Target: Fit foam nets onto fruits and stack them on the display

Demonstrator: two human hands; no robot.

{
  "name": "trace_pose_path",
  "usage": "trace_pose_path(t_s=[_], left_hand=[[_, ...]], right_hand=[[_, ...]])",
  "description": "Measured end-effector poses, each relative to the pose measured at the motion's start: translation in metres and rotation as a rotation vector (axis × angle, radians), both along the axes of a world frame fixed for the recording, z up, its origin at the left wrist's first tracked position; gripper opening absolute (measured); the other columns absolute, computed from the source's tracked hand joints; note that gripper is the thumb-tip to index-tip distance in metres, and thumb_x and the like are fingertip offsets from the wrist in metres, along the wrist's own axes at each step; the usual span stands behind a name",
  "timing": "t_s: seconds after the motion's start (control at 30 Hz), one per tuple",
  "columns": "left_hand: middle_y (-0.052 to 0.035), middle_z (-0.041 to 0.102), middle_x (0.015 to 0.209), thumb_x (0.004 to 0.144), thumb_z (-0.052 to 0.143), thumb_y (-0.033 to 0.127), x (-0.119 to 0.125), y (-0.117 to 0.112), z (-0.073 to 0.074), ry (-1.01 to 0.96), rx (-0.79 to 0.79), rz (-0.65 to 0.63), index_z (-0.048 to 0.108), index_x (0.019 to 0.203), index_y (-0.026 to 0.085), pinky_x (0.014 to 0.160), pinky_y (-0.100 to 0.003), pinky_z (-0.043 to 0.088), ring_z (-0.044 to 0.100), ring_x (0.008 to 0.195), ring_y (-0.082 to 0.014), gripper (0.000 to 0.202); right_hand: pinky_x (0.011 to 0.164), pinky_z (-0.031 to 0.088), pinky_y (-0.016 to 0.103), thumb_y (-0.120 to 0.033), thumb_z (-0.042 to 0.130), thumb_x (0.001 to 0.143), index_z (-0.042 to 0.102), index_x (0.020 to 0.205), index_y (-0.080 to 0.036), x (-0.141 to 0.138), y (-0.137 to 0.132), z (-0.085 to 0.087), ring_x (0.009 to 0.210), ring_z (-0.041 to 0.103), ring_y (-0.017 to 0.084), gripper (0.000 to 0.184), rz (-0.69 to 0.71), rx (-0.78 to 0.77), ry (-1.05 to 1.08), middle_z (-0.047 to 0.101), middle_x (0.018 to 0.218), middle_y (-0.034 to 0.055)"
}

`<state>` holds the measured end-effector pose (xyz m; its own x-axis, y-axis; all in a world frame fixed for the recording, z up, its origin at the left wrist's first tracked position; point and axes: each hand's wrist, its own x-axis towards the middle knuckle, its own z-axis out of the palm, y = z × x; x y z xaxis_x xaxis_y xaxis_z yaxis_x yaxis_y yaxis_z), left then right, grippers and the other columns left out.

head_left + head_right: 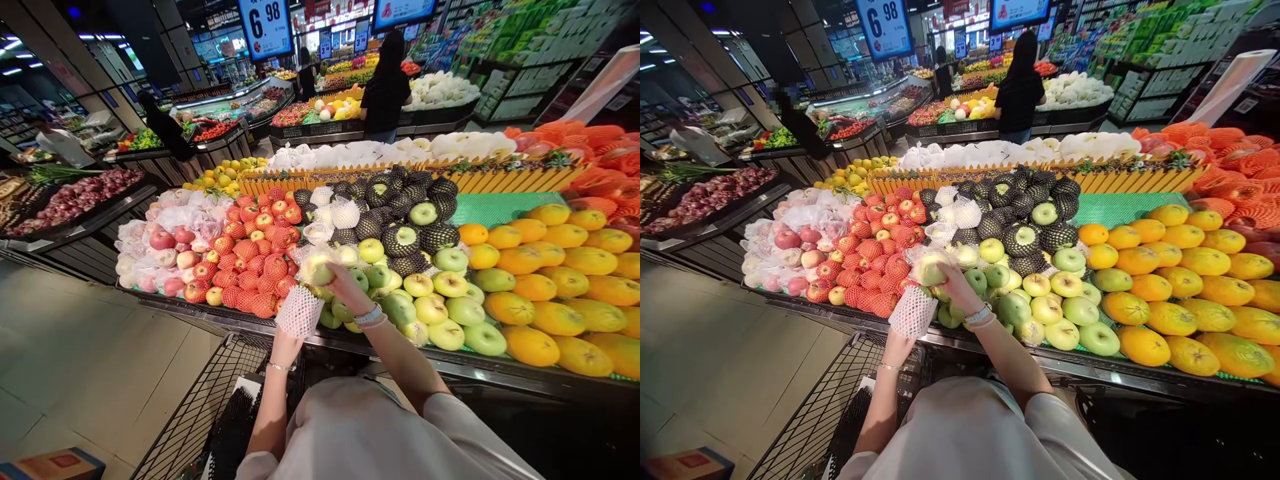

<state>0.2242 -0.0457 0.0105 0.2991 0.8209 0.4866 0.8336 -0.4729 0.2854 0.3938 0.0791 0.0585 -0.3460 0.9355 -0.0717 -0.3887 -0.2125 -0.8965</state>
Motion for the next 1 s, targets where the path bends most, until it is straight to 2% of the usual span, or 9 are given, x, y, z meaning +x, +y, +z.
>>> trace_pose_path(t_s=[0.13, 0.27, 0.4, 0.53, 0.6, 0.67, 0.77, 0.87, 1.0], left_hand=[[-0.0078, 0.022, 0.159, 0.094, 0.046, 0.019, 0.006, 0.007, 0.016, -0.008, -0.011, -0.089, 0.019, 0.153, 0.027, 0.12, -0.046, 0.025, 0.018, 0.147, -0.0256, 0.065], [-0.0073, 0.018, 0.16, 0.092, 0.049, 0.021, 0.009, 0.015, 0.027, -0.002, -0.047, -0.13, 0.025, 0.152, 0.027, 0.121, -0.048, 0.023, 0.015, 0.148, -0.0275, 0.064], [-0.0113, 0.016, 0.16, 0.089, 0.054, 0.024, 0.012, 0.022, 0.02, -0.023, -0.046, -0.109, 0.022, 0.153, 0.022, 0.119, -0.049, 0.027, 0.014, 0.148, -0.0296, 0.071], [-0.0136, 0.028, 0.157, 0.085, 0.057, 0.021, 0.024, 0.024, 0.013, -0.069, 0.001, -0.093, 0.021, 0.152, 0.02, 0.117, -0.048, 0.032, 0.024, 0.146, -0.0292, 0.076], [-0.0132, 0.032, 0.155, 0.083, 0.059, 0.019, 0.034, 0.025, 0.013, -0.094, -0.003, -0.059, 0.024, 0.152, 0.02, 0.118, -0.049, 0.031, 0.026, 0.145, -0.0296, 0.077], [-0.0138, 0.031, 0.156, 0.08, 0.061, 0.018, 0.044, 0.027, 0.012, -0.123, -0.019, -0.019, 0.023, 0.152, 0.02, 0.119, -0.05, 0.029, 0.025, 0.145, -0.031, 0.081], [-0.0141, 0.024, 0.159, 0.077, 0.063, 0.016, 0.057, 0.03, 0.007, -0.172, -0.065, -0.006, 0.02, 0.152, 0.02, 0.12, -0.054, 0.023, 0.016, 0.147, -0.0334, 0.086], [-0.0124, 0.022, 0.159, 0.081, 0.061, 0.019, 0.064, 0.03, 0.0, -0.228, -0.134, -0.033, 0.022, 0.152, 0.021, 0.12, -0.057, 0.018, 0.01, 0.148, -0.0333, 0.081], [-0.0067, 0.024, 0.159, 0.096, 0.039, 0.027, 0.064, 0.025, 0.003, -0.361, -0.241, -0.09, 0.015, 0.153, 0.025, 0.122, -0.046, 0.023, 0.021, 0.147, -0.0229, 0.062]], right_hand=[[0.082, 0.057, 0.036, -0.048, 0.07, 0.072, 0.058, 0.11, -0.025, 0.008, -0.015, -0.005, 0.116, 0.056, 0.025, 0.046, 0.015, -0.171, 0.185, 0.061, 0.125, 0.0039], [0.09, 0.053, 0.035, -0.041, 0.077, 0.069, 0.058, 0.111, -0.025, 0.016, -0.021, -0.014, 0.113, 0.057, 0.023, 0.048, -0.001, -0.127, 0.039, 0.063, 0.12, 0.0031], [0.108, 0.039, 0.041, -0.034, 0.08, 0.067, 0.061, 0.114, -0.025, 0.032, -0.021, -0.021, 0.12, 0.052, 0.024, 0.052, 0.106, 0.123, -0.057, 0.061, 0.123, 0.0029], [0.113, 0.031, 0.045, -0.034, 0.082, 0.065, 0.061, 0.119, -0.025, 0.048, -0.021, -0.021, 0.127, 0.048, 0.027, 0.058, 0.245, 0.284, -0.106, 0.057, 0.13, 0.0038], [0.114, 0.03, 0.045, -0.037, 0.08, 0.068, 0.06, 0.122, -0.026, 0.051, -0.022, -0.019, 0.128, 0.046, 0.027, 0.058, 0.259, 0.289, -0.09, 0.055, 0.134, 0.0037], [0.114, 0.03, 0.044, -0.041, 0.077, 0.071, 0.06, 0.122, -0.027, 0.052, -0.025, -0.016, 0.129, 0.046, 0.026, 0.056, 0.211, 0.257, -0.068, 0.055, 0.135, 0.0032], [0.112, 0.035, 0.043, -0.043, 0.076, 0.071, 0.061, 0.121, -0.027, 0.05, -0.029, -0.012, 0.126, 0.049, 0.025, 0.055, 0.113, 0.152, -0.026, 0.059, 0.129, 0.0039], [0.107, 0.042, 0.045, -0.049, 0.072, 0.074, 0.059, 0.123, -0.028, 0.052, -0.035, -0.006, 0.123, 0.052, 0.027, 0.055, 0.093, 0.031, 0.01, 0.061, 0.124, 0.0047], [0.11, 0.039, 0.043, -0.053, 0.064, 0.079, 0.063, 0.118, -0.026, 0.057, -0.042, 0.001, 0.124, 0.05, 0.026, 0.047, 0.083, 0.054, -0.094, 0.063, 0.119, 0.0045]])
